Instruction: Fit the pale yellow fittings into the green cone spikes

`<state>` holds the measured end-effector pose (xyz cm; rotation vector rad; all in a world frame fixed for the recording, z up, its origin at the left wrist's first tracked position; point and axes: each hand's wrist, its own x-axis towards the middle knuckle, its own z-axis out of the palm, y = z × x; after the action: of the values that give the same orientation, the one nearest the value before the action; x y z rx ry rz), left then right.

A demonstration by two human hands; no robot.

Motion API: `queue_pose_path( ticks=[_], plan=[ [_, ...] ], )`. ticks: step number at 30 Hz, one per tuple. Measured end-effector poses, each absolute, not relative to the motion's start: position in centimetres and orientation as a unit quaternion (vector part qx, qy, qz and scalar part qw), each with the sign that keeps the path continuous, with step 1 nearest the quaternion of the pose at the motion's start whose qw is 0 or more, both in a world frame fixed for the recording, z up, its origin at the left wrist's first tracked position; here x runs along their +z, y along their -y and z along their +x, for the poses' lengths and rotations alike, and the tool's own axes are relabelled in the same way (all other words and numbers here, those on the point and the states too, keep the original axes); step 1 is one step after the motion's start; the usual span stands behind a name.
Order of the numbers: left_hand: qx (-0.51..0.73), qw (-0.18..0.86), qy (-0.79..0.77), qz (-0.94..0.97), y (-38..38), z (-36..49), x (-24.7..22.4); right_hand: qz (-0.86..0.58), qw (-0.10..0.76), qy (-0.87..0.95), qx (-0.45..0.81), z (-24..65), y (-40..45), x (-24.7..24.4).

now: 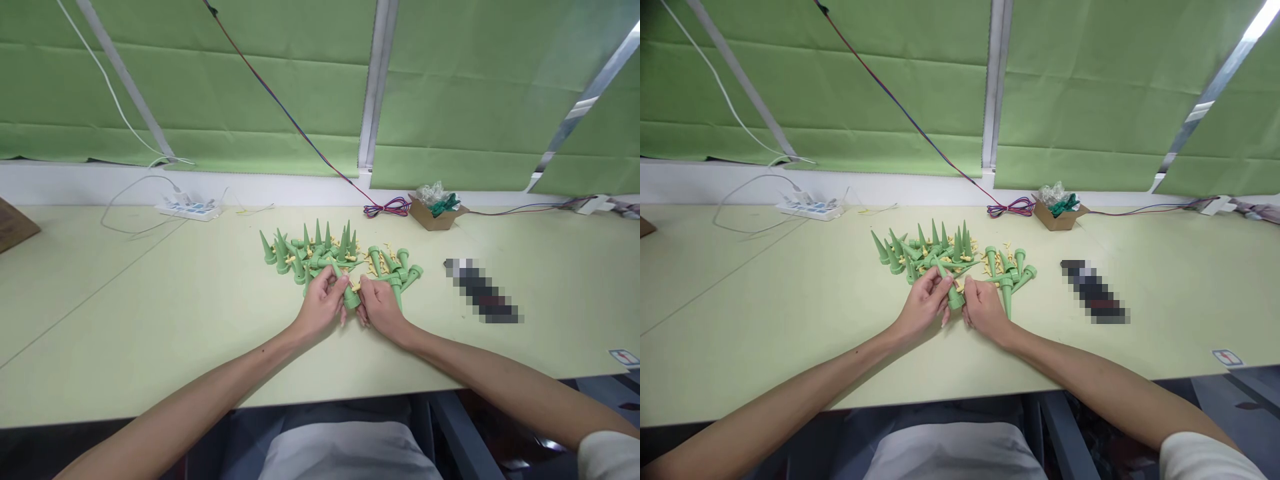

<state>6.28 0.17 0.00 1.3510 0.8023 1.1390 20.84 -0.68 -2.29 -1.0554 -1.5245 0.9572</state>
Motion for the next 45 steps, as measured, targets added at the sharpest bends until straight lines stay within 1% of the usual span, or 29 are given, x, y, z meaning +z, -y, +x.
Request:
queue_pose_path(
  ticks=[2,6,9,13,18,33,37,40,45],
  plan=[
    [0.480,0.566,-0.350,0.571,-0.3,6.3,0.1,-0.435,0.506,0.652,0.361,20.8,0.7,-2.2],
    [0.468,0.582,-0.358,0.560,-0.6,6.2,0.3,-0.419,0.494,0.720,0.249,21.0,0.9,-1.9],
    [0.469,0.590,-0.355,0.554,-0.6,6.0,0.5,-0.386,0.491,0.752,0.208,21.2,0.9,-1.5],
    [0.465,0.596,-0.352,0.552,-0.6,5.9,0.6,-0.349,0.483,0.778,0.196,21.2,0.9,-1.1],
    [0.455,0.601,-0.346,0.558,-0.5,5.8,0.6,-0.336,0.478,0.787,0.197,21.2,1.1,-1.2],
    [0.428,0.563,-0.389,0.591,-0.5,5.6,0.4,-0.351,0.437,0.806,0.193,21.7,0.6,-1.6],
    [0.417,0.503,-0.402,0.642,-0.4,5.7,0.1,-0.380,0.462,0.778,0.194,22.6,-0.2,-1.3],
    [0.413,0.451,-0.416,0.674,-0.4,5.7,0.0,-0.423,0.489,0.744,0.169,23.6,-0.9,-0.7],
    [0.370,0.472,-0.447,0.664,-0.4,5.5,0.1,-0.467,0.534,0.694,0.125,24.9,-1.9,0.2]
  ],
)
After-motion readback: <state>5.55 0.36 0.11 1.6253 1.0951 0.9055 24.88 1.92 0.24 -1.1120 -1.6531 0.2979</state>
